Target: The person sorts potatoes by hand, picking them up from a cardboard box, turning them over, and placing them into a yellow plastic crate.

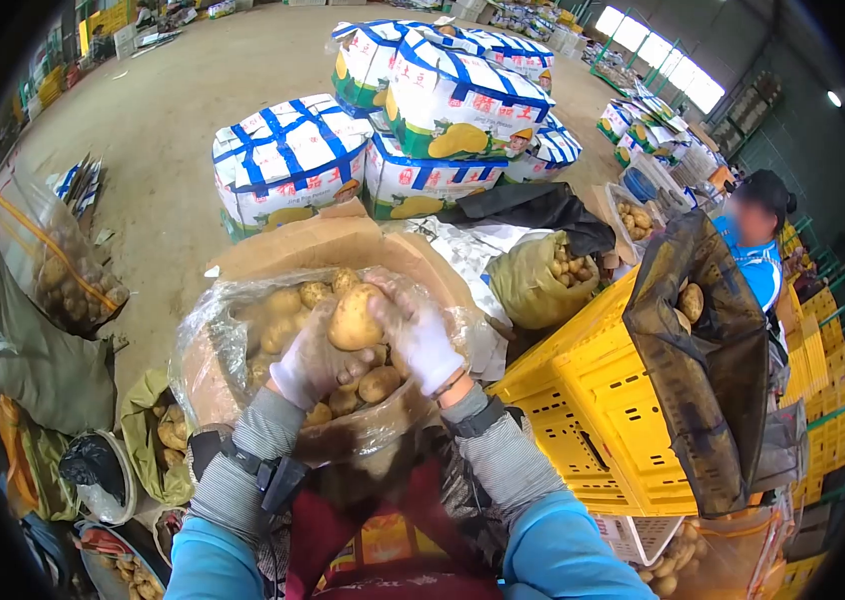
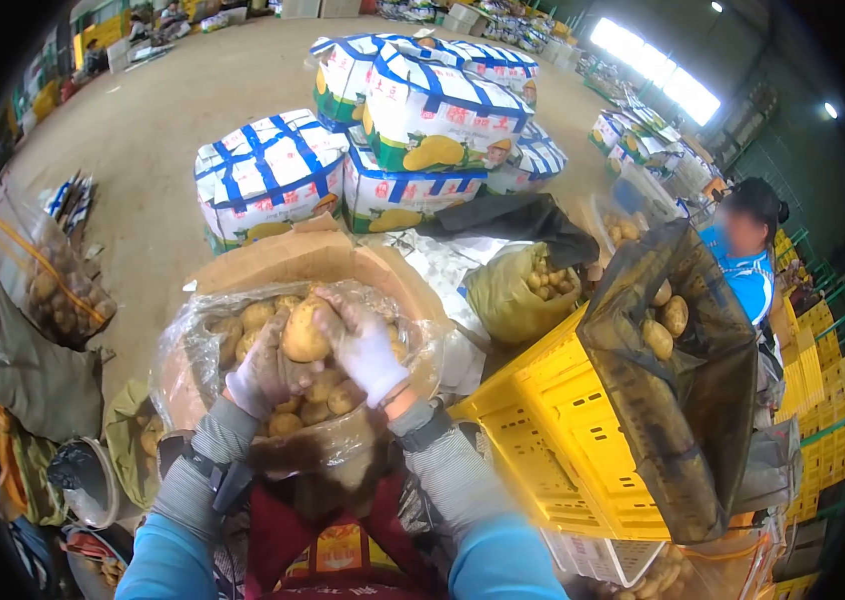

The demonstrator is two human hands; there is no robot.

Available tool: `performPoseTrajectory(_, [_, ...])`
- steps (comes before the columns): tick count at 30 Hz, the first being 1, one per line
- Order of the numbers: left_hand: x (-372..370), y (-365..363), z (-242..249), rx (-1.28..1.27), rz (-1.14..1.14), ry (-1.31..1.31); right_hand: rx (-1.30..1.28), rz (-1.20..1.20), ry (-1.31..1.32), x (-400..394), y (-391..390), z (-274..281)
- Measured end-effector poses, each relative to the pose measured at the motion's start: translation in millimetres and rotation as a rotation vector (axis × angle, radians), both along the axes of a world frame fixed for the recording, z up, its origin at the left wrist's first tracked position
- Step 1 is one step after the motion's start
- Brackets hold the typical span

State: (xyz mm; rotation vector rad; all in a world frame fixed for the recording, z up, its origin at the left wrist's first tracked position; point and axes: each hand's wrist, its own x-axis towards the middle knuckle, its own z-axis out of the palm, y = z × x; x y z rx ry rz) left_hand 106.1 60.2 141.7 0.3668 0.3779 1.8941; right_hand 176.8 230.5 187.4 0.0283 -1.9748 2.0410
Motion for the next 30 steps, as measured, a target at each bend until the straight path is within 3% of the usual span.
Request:
performPoseTrajectory(2, [-2.8,-2.9,-15.7,-0.083,0.007,0.134,-0.174,-0.045,-0.130,-1.5,13.8,5.8])
performPoseTrajectory(4, [5.0,-6.4,2.8,-0.304,0.170,0.379,-0.401,0.007,-0.203,0.1,16.6,21.9])
performPoseTrajectory(5, [9.2,-8.7,13.6,-0.421,0.228,0.494,-0.302,0.062,-0.001,-10.2,13.9,13.4])
performPoseTrajectory(6, [14.4,-11.5,27.8,-0.531,0.259,0.596,-0.138,0.107,0.001,-8.1,11.5,15.0])
performPoseTrajectory(9, [16.8,2.6,24.6,-0.539,0.356,0.526,0.309,0.146,-0.059,-3.8,8.3,12.2])
performPoseTrajectory(11, [16.6,11.3,22.8,-0.612,0.419,0.523,0.079,0.050,-0.382,-8.4,14.2,3.9])
performPoseTrajectory(13, [20.6,12.2,42.6,-0.861,0.490,0.679,-0.118,0.010,-0.609,-2.2,12.4,16.8])
performPoseTrajectory(16, [21.7,10.9,24.8,-0.801,0.866,1.444,-0.064,-0.044,-0.550,1.5,8.6,13.7])
performPoseTrajectory(17, [19.0,9.3,24.2,-0.834,0.864,1.456,-0.011,0.064,-0.502,4.3,6.3,10.8])
performPoseTrajectory(18, [19.7,4.8,22.5,-0.831,0.820,1.246,0.348,0.164,-0.298,5.9,10.2,-10.4])
performPoseTrajectory(20, [21.3,9.5,31.7,-0.781,0.765,1.023,1.107,0.057,0.242,5.7,22.8,-52.2])
performPoseTrajectory(21, [35.7,11.2,66.4,-0.653,0.682,0.833,1.029,0.069,0.199,0.6,17.9,-64.0])
performPoseTrajectory(23, [23.9,8.0,39.5,-0.543,0.725,0.732,1.280,-0.087,0.384,-26.0,11.8,-92.5])
performPoseTrajectory(24, [17.6,4.5,21.1,-0.475,0.744,0.654,0.611,0.296,-0.040,-8.1,5.8,-38.8])
performPoseTrajectory(25, [31.2,2.0,34.4,-0.366,0.720,0.295,-0.108,0.315,-0.450,11.6,-2.1,20.1])
performPoseTrajectory(27, [-2.6,-11.0,-4.5,-0.423,0.637,0.332,0.158,0.147,-0.073,-7.3,-21.2,-30.0])
performPoseTrajectory(29, [-0.4,-7.2,6.3,-0.450,0.553,0.270,0.227,0.062,0.038,-21.5,-22.0,-55.6])
performPoseTrajectory(30, [14.8,-2.8,26.3,-0.449,0.509,0.189,0.129,0.115,-0.111,-10.7,-19.2,-34.3])
